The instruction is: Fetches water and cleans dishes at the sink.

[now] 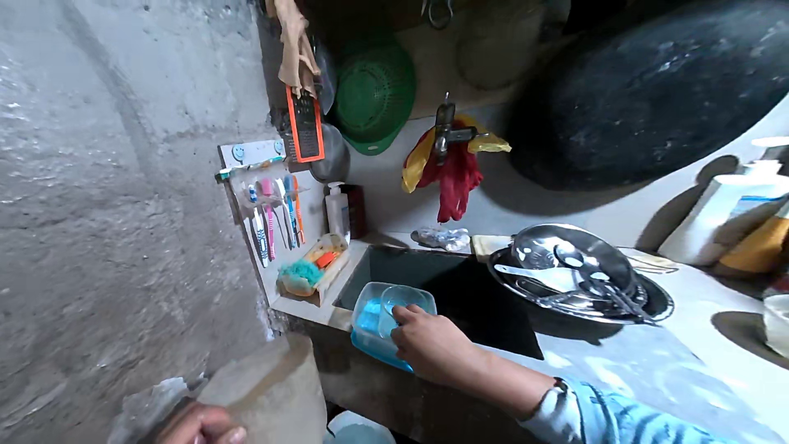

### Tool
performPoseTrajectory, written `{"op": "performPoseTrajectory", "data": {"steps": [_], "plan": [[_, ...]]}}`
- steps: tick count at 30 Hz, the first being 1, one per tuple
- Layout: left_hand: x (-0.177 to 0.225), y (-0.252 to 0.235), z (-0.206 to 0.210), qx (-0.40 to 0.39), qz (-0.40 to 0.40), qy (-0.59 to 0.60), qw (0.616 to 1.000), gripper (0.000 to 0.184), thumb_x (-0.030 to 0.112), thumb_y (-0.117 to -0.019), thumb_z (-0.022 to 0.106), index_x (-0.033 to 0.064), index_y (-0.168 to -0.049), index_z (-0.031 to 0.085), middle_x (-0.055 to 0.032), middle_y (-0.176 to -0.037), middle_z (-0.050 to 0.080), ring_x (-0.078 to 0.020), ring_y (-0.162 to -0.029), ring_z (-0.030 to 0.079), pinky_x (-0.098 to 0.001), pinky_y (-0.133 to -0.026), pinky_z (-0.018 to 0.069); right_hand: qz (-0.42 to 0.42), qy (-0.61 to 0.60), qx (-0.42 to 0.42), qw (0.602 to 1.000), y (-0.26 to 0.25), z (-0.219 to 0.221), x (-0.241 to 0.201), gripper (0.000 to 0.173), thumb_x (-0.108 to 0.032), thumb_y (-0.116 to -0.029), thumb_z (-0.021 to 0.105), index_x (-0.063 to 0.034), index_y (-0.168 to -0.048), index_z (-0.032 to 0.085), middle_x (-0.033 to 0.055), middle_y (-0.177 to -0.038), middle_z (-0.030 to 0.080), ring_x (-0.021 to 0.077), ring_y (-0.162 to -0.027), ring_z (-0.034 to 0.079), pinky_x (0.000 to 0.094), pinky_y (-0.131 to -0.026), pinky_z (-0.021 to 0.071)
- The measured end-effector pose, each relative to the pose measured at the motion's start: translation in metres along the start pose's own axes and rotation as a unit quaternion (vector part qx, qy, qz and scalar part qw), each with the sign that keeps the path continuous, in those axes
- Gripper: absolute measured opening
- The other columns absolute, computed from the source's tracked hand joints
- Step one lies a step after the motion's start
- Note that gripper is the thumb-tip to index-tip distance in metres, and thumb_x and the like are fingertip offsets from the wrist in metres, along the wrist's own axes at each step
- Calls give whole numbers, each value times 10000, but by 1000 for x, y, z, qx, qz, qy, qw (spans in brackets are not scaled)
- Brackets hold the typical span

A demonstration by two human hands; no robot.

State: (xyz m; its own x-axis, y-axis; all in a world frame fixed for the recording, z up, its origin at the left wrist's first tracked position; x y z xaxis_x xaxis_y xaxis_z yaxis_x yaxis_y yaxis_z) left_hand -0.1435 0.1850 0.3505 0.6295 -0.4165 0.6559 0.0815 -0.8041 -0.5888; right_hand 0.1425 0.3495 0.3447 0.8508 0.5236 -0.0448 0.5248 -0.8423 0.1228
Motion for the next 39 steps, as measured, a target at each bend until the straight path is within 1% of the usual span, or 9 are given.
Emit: {"op": "performPoseTrajectory", "data": {"steps": [7, 14, 19, 25, 29, 30, 32, 35, 39], "plan": [[40, -83, 20, 131, 67, -18, 989, 206, 223, -859, 749, 50, -936, 667, 93, -772, 606, 76, -619, 466, -100, -550, 375, -9, -6, 0, 1000, 21, -2, 15, 217, -159, -1004, 618, 15, -1075, 726, 208, -1280, 603, 412, -1214, 568, 572, -904, 521], [25, -133, 117, 56, 46, -70, 995, 146, 191, -885, 776, 84, -974, 731, -46, -945, 699, -178, -822, 667, -416, -748, 568, -9, -5, 8, 1000, 41, -5, 33, 207, -157, -993, 624, 12, -1044, 731, 208, -1259, 612, 422, -1196, 579, 589, -859, 530], [22, -137, 140, 75, 53, -95, 991, 194, 230, -894, 766, 89, -1023, 730, -51, -941, 669, -163, -729, 594, -372, -654, 510, -19, -21, 26, 999, 46, -5, 39, 197, -151, -982, 638, 22, -1012, 727, 217, -1254, 612, 430, -1187, 580, 588, -851, 533], [25, -125, 134, 90, 46, -77, 992, 457, 195, -901, 759, 138, -1344, 664, -142, -1428, 544, -188, -906, 666, -340, -700, 568, -20, -33, 21, 999, 47, -7, 42, 202, -148, -984, 628, 20, -1036, 729, 216, -1247, 616, 421, -1180, 587, 586, -867, 528], [5, -78, 146, 148, -69, 93, 982, 474, 174, -940, 672, -55, -1336, 549, -182, -1213, 605, -170, -834, 633, -325, -686, 548, -26, -35, 24, 999, 47, -5, 42, 195, -137, -984, 619, 20, -1026, 726, 214, -1240, 616, 418, -1172, 587, 579, -854, 532], [-4, -63, 170, 107, -151, 172, 968, 446, 148, -980, 617, -77, -1346, 496, -166, -1118, 612, -170, -800, 638, -334, -671, 560, -25, -37, 22, 999, 47, -5, 42, 199, -136, -987, 613, 22, -1030, 725, 215, -1252, 611, 421, -1180, 582, 583, -860, 530], [-13, -31, 236, -18, -312, 338, 888, 411, 161, -1066, 493, -49, -1413, 428, -195, -1168, 605, -235, -911, 660, -408, -769, 571, -24, -35, 16, 999, 47, -5, 40, 203, -135, -990, 607, 25, -1032, 725, 217, -1262, 609, 424, -1190, 578, 585, -866, 524], [-8, -8, 293, -47, -435, 497, 750, 386, 204, -1116, 404, 4, -1446, 424, -177, -1203, 637, -250, -976, 691, -407, -834, 591, -27, -17, 4, 999, 53, -3, 30, 201, -132, -988, 607, 32, -1018, 720, 223, -1267, 607, 431, -1195, 577, 585, -840, 528], [1, 1, 276, -43, -395, 533, 747, 347, 102, -1097, 354, -29, -1409, 430, -155, -1079, 693, -245, -884, 728, -415, -798, 621, -104, 37, 145, 983, 84, -6, -2, 126, -110, -879, 709, -1, -818, 719, 200, -1036, 675, 415, -937, 680, 522, -566, 548]]}}
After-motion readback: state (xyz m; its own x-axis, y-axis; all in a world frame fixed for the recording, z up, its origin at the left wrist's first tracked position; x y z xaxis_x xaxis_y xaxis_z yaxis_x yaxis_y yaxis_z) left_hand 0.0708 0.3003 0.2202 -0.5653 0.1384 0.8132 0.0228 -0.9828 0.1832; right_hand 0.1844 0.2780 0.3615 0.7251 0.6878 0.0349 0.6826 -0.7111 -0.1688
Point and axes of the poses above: each hand's wrist, its own y-axis away from the middle knuckle, its own z-axis out of the palm, x = y × z, the point moved 9 cm from there along -y, towards the middle knuckle
